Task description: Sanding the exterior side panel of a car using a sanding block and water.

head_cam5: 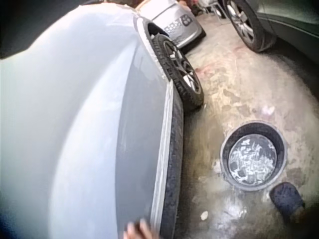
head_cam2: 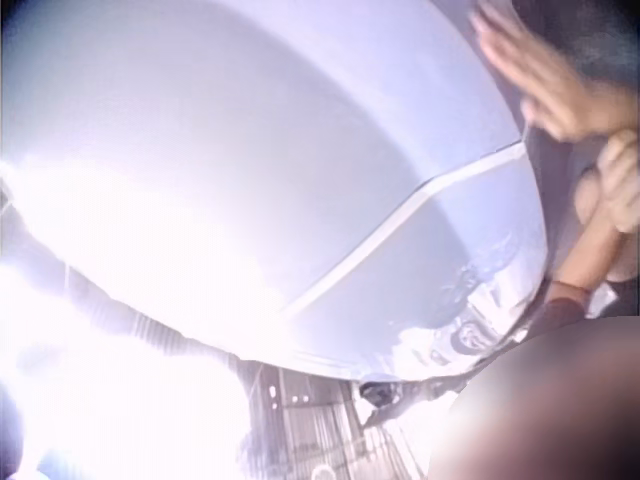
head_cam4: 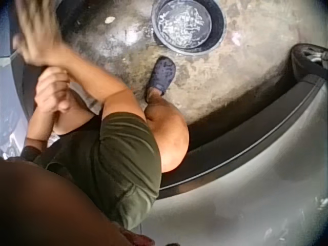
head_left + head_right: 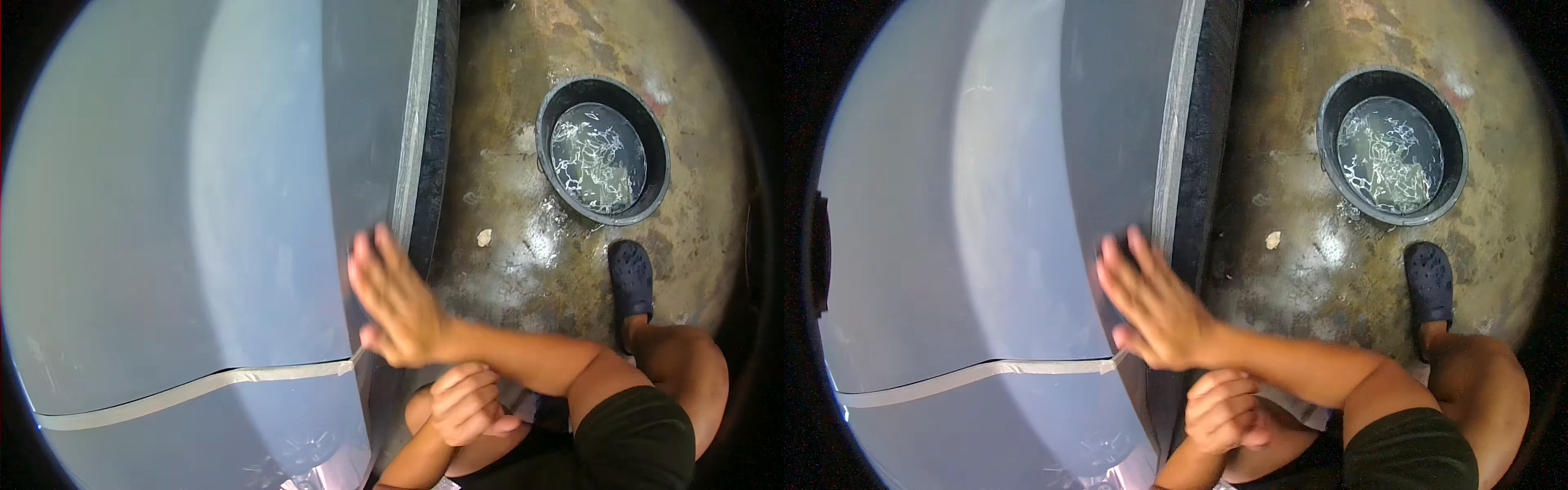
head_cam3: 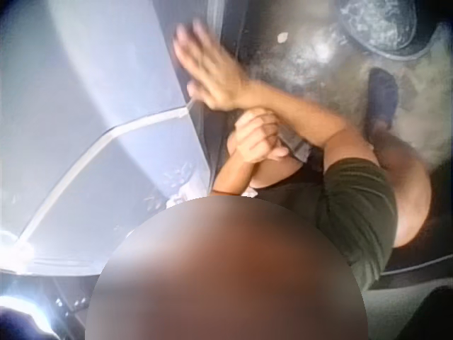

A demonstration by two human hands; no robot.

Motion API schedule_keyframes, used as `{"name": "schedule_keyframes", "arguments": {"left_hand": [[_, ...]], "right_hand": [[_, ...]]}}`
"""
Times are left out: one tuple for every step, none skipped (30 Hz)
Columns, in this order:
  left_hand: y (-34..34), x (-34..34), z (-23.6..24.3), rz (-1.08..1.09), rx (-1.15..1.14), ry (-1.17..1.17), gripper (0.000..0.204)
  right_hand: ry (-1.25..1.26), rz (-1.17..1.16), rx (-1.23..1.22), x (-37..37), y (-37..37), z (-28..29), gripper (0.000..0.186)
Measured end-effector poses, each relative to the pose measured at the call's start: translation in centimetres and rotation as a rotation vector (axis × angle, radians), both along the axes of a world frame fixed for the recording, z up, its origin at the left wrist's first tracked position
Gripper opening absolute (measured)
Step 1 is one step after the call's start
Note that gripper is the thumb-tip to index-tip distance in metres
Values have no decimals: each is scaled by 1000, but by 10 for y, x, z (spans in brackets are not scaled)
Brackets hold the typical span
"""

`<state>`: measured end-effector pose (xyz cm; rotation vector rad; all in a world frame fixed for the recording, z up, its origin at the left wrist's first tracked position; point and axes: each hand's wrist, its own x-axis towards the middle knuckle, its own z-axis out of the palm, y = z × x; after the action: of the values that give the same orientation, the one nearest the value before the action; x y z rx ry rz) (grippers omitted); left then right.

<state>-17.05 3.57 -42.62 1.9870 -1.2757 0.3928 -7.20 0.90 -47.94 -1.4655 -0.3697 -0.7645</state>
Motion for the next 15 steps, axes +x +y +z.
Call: {"name": "schedule_keyframes", "arguments": {"left_hand": [[-2,3,-14,93,-154,-42,52],[-13,7,-18,238,-316,-156,59],[-19,22,-29,298,-553,-301,63],[-22,26,-36,312,-596,-278,63],[-19,25,-36,330,-630,-271,64],[-11,22,-47,303,-571,-199,63],[-1,16,-57,255,-523,-100,60],[12,6,-65,364,-417,61,58],[16,-2,-68,466,-319,235,55],[11,4,-63,620,43,489,45],[5,11,-57,754,419,738,37],[12,9,-72,754,417,742,37],[18,6,-101,639,580,803,22],[23,6,-128,536,749,846,32],[27,7,-146,536,748,849,32]], "right_hand": [[4,56,-24,-21,18,-15,82],[2,56,-35,-10,14,-14,82],[-51,-15,-60,9,6,-17,82],[-81,-85,-90,25,-14,-19,82],[-119,-169,-43,62,-34,-11,79],[-97,-244,-43,89,-62,-3,77],[-123,-318,-17,111,-88,7,75],[-137,-402,6,129,-102,11,74],[-127,-471,16,131,-119,20,72],[-166,-487,-44,124,-125,20,71],[-203,-502,-105,115,-125,20,71],[-212,-371,-153,93,-111,19,69],[-222,-256,-221,59,-98,21,69],[-284,-169,-266,28,-77,18,65],[-335,-73,-302,8,-57,6,63]]}}
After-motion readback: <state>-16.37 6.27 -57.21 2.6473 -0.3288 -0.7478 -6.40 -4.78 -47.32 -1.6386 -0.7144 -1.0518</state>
